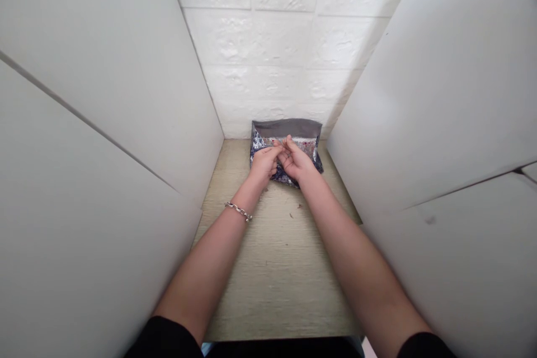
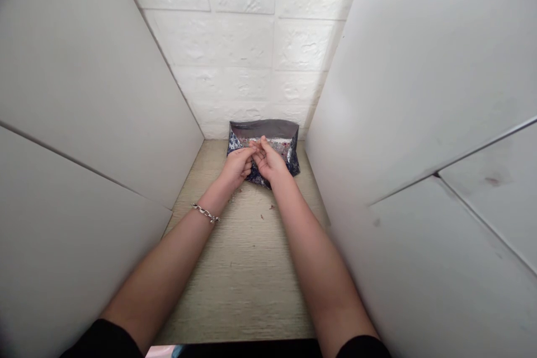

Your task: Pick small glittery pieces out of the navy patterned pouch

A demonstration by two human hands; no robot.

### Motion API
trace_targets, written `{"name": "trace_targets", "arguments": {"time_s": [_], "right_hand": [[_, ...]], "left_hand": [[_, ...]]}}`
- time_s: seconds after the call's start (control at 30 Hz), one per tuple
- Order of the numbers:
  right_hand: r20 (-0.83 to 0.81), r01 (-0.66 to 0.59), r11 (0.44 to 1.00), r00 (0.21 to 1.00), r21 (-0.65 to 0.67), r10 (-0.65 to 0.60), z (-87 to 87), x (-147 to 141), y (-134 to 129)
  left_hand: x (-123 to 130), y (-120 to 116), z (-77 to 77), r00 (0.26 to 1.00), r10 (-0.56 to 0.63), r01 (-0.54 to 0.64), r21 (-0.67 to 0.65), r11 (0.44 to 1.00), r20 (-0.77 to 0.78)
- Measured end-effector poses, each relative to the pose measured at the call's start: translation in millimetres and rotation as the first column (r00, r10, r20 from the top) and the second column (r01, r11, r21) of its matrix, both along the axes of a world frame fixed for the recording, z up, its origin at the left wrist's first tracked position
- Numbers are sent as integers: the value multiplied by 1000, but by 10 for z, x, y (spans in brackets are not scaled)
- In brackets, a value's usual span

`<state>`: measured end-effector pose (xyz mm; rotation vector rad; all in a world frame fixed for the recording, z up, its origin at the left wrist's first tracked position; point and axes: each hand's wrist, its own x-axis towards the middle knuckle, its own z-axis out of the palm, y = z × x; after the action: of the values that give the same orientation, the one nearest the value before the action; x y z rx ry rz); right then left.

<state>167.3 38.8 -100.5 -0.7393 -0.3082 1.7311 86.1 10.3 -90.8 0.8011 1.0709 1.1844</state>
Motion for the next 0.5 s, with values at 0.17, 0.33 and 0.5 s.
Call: {"name": "trace_targets", "arguments": {"time_s": [0.17, 0.33, 0.5], "right_hand": [[6, -6, 1000, 1000, 6, 6, 2, -4, -3], [24, -13, 1000, 1000, 13, 13, 15, -14, -17], [36, -44, 998, 998, 49, 43, -9, -19, -23]], "left_hand": [[-2, 0, 1, 1000, -9, 9, 2, 1000, -8], [-9, 8, -9, 999, -6, 6, 5, 1000, 31], [-22, 11, -24, 997, -5, 4, 7, 1000, 74]]}}
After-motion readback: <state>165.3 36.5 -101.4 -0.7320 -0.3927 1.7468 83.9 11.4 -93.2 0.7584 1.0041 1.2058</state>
